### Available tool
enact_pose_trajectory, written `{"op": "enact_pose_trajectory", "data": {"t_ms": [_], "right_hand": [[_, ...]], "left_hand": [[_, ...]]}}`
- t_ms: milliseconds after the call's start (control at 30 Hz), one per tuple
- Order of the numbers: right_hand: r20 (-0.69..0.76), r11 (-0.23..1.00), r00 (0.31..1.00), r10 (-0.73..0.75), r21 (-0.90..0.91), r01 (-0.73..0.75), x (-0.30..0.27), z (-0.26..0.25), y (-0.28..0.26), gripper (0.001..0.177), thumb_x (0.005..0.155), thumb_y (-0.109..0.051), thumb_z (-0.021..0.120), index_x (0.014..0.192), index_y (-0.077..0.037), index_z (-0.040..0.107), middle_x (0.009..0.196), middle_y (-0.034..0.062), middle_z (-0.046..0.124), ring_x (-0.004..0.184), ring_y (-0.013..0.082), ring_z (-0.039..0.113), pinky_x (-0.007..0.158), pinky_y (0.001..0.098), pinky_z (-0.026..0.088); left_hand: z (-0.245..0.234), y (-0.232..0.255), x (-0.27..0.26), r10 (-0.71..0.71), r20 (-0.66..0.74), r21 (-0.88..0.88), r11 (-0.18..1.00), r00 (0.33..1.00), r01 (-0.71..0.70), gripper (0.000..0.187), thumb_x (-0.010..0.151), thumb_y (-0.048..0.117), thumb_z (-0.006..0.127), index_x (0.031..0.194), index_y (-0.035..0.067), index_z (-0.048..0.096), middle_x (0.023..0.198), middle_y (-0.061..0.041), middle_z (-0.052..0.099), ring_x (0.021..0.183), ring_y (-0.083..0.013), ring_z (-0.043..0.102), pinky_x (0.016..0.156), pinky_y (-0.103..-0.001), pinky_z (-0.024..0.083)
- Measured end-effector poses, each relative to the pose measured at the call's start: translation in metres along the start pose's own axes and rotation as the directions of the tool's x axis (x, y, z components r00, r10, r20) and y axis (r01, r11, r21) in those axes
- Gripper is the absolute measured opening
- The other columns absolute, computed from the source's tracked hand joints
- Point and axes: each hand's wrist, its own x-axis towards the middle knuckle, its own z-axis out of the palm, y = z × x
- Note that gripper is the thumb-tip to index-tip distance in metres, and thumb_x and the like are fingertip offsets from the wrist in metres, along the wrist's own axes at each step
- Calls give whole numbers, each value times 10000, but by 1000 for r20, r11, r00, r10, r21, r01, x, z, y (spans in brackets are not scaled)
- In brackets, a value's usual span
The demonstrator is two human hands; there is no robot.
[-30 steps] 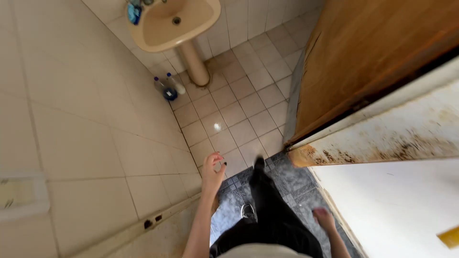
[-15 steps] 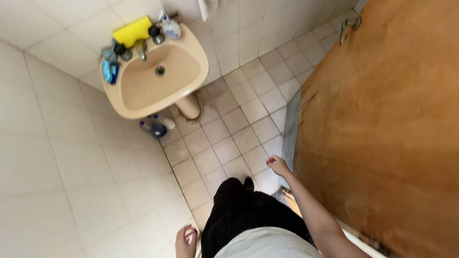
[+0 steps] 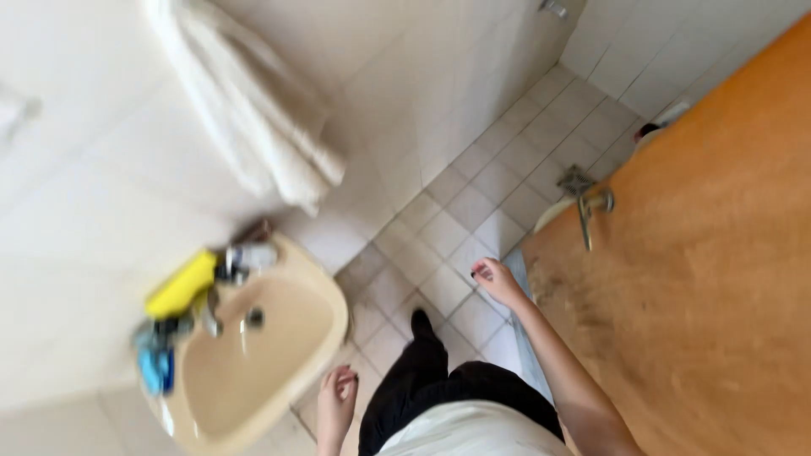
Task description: Cleaning a toilet, bidet, and mopping the bathroom floor.
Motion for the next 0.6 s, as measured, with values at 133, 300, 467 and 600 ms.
{"op": "enact_pose_trajectory", "data": {"t_ms": [133,300,467,600], "right_hand": [[-163,984,970,178,24,-177,22,-59,-71,163,878,-85,714,1027,-38,669,1024,70,693,882,170,708,774,328,582],[-412,944,898,157,-206,-259,70,-113,-146,276,871,-118,715,1118,-68,605,1048,111,667,980,255,696,819,373,558],[-541,881,812,218,-249,-403,126,-138,-119,423,854,-152,733,1228,-76,550,1042,133,673,972,322,677,829,424,543],[-645,710,744,175,-441,-550,162,-169,-71,466,801,-237,781,1185,-81,568,1119,168,679,1042,385,648,868,490,517]], "left_hand": [[12,200,158,324,198,-70,946,925,-316,316,916,86,685,1225,38,643,1170,-127,679,1025,-248,740,890,-348,596],[83,416,291,587,369,-117,799,721,-590,132,900,69,679,1025,35,655,1272,-125,675,1056,-284,725,891,-365,557],[182,512,356,696,463,-230,693,549,-683,138,976,122,641,1051,8,659,1282,-133,666,1093,-314,679,834,-384,553],[276,550,396,770,510,-363,597,384,-715,225,971,132,656,1158,7,664,1158,-116,683,1046,-271,712,870,-354,559]]}}
